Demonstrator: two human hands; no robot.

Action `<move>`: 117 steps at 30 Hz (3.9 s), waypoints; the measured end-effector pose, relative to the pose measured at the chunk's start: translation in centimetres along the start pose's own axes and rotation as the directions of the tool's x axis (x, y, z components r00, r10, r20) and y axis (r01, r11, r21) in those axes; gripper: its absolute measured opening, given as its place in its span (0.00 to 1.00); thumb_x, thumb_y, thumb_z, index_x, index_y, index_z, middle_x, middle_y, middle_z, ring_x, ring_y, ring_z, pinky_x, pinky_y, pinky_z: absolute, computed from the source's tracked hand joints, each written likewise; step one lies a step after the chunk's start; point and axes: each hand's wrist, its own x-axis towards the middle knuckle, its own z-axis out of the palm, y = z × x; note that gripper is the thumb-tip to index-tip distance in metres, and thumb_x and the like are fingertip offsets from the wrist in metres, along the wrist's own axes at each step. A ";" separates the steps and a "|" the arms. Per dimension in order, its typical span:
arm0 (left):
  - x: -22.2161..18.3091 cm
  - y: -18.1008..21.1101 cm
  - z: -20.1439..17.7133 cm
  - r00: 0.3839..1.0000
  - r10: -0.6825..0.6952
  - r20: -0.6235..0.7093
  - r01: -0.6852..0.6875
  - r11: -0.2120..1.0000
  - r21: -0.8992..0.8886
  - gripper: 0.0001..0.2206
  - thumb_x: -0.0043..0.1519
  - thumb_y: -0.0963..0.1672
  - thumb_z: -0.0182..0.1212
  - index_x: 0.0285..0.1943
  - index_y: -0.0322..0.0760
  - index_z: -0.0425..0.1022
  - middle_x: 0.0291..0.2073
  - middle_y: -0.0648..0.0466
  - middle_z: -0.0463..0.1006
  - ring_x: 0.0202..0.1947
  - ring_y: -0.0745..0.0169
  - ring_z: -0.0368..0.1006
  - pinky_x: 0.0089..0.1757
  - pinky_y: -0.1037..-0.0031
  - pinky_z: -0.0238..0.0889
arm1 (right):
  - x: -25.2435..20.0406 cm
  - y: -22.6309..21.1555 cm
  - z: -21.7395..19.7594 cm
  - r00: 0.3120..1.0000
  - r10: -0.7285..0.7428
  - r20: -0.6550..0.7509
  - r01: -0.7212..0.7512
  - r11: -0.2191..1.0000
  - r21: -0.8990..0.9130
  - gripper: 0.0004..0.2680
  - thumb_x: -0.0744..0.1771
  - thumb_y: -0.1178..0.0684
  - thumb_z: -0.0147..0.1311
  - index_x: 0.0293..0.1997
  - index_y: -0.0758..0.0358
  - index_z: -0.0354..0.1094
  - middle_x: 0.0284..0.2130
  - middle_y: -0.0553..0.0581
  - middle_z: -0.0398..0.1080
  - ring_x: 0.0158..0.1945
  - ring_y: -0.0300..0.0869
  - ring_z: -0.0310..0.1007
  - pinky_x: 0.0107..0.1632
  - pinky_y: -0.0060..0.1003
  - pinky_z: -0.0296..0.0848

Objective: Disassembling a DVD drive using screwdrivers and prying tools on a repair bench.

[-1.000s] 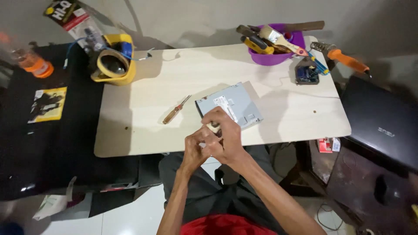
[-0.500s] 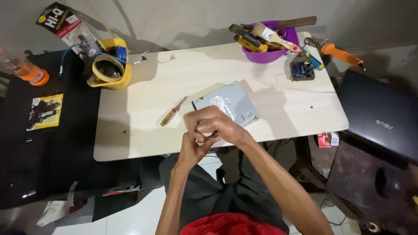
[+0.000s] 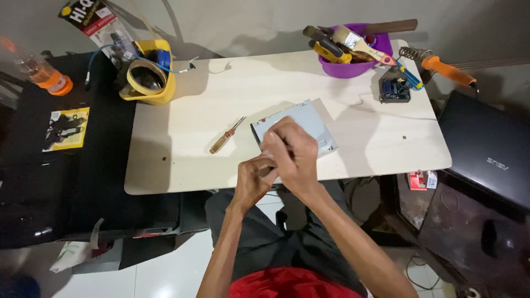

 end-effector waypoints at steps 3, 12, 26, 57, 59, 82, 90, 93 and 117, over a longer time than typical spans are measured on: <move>-1.1 -3.6 0.8 0.997 -0.046 -0.057 0.042 0.997 -0.067 0.08 0.53 0.38 0.76 0.24 0.36 0.80 0.20 0.51 0.81 0.28 0.60 0.79 0.37 0.71 0.71 | 1.1 0.9 -0.1 0.976 0.073 0.203 -0.105 0.983 0.151 0.17 0.69 0.56 0.54 0.16 0.59 0.61 0.10 0.47 0.61 0.14 0.31 0.49 0.21 0.23 0.58; -0.7 -0.4 0.8 0.989 0.003 -0.148 -0.016 0.996 -0.087 0.11 0.54 0.41 0.76 0.25 0.35 0.76 0.16 0.48 0.77 0.19 0.59 0.70 0.32 0.72 0.68 | 2.5 3.0 0.3 0.986 -0.032 0.165 -0.010 0.969 0.248 0.05 0.70 0.60 0.51 0.34 0.67 0.67 0.29 0.60 0.69 0.30 0.42 0.71 0.34 0.38 0.74; -0.9 -4.0 0.0 0.981 0.181 -0.075 -0.184 0.982 -0.041 0.09 0.57 0.36 0.62 0.23 0.31 0.75 0.13 0.49 0.68 0.18 0.60 0.61 0.32 0.76 0.60 | 2.9 0.2 1.7 0.862 0.054 0.504 -0.286 0.873 0.396 0.07 0.67 0.58 0.60 0.28 0.59 0.69 0.22 0.50 0.66 0.28 0.35 0.61 0.38 0.33 0.65; 0.1 0.4 0.1 0.999 -0.002 -0.054 -0.004 0.994 -0.105 0.03 0.58 0.39 0.70 0.39 0.36 0.85 0.24 0.50 0.82 0.23 0.72 0.69 0.26 0.79 0.64 | 2.0 1.5 -1.4 0.997 -0.037 -0.066 0.037 0.999 -0.003 0.09 0.73 0.47 0.46 0.47 0.61 0.68 0.41 0.56 0.67 0.49 0.42 0.69 0.55 0.35 0.68; 0.1 1.3 0.0 0.997 0.033 -0.073 -0.039 0.995 -0.089 0.03 0.57 0.39 0.71 0.38 0.35 0.84 0.24 0.48 0.82 0.26 0.63 0.74 0.30 0.74 0.67 | 1.4 1.9 -1.8 0.995 -0.087 -0.053 0.083 0.994 -0.076 0.07 0.71 0.51 0.52 0.49 0.63 0.69 0.39 0.57 0.69 0.45 0.44 0.71 0.52 0.37 0.71; 0.1 -1.1 0.6 0.996 -0.015 -0.089 0.006 0.995 -0.100 0.07 0.50 0.39 0.78 0.29 0.37 0.81 0.22 0.50 0.81 0.29 0.63 0.75 0.40 0.71 0.69 | 1.2 -0.6 -2.7 0.974 -0.008 0.226 0.022 0.998 -0.062 0.10 0.72 0.61 0.42 0.57 0.64 0.71 0.45 0.60 0.76 0.44 0.48 0.75 0.53 0.46 0.74; 0.0 -0.4 -0.1 0.999 -0.037 0.021 0.039 0.997 -0.067 0.05 0.55 0.39 0.74 0.31 0.31 0.82 0.25 0.45 0.83 0.36 0.53 0.81 0.48 0.65 0.70 | 1.4 -1.0 -2.1 0.988 -0.035 0.153 0.042 0.998 -0.041 0.09 0.72 0.54 0.52 0.56 0.64 0.73 0.45 0.64 0.76 0.46 0.48 0.73 0.52 0.46 0.73; 0.3 0.2 0.1 0.999 -0.034 -0.028 0.032 0.998 -0.051 0.07 0.52 0.40 0.77 0.31 0.31 0.82 0.25 0.45 0.83 0.36 0.51 0.82 0.49 0.64 0.71 | 1.0 -1.5 -2.5 0.986 0.010 0.167 0.001 0.998 -0.066 0.09 0.71 0.55 0.50 0.54 0.61 0.74 0.47 0.58 0.76 0.43 0.44 0.72 0.52 0.42 0.73; 0.5 2.9 -1.1 0.996 0.035 0.083 -0.031 0.998 -0.050 0.06 0.55 0.40 0.74 0.36 0.33 0.82 0.32 0.44 0.85 0.42 0.42 0.82 0.51 0.60 0.69 | 1.1 -1.9 -2.8 0.981 -0.002 0.193 0.014 0.998 -0.062 0.10 0.71 0.57 0.47 0.59 0.67 0.66 0.52 0.67 0.72 0.51 0.53 0.77 0.54 0.50 0.74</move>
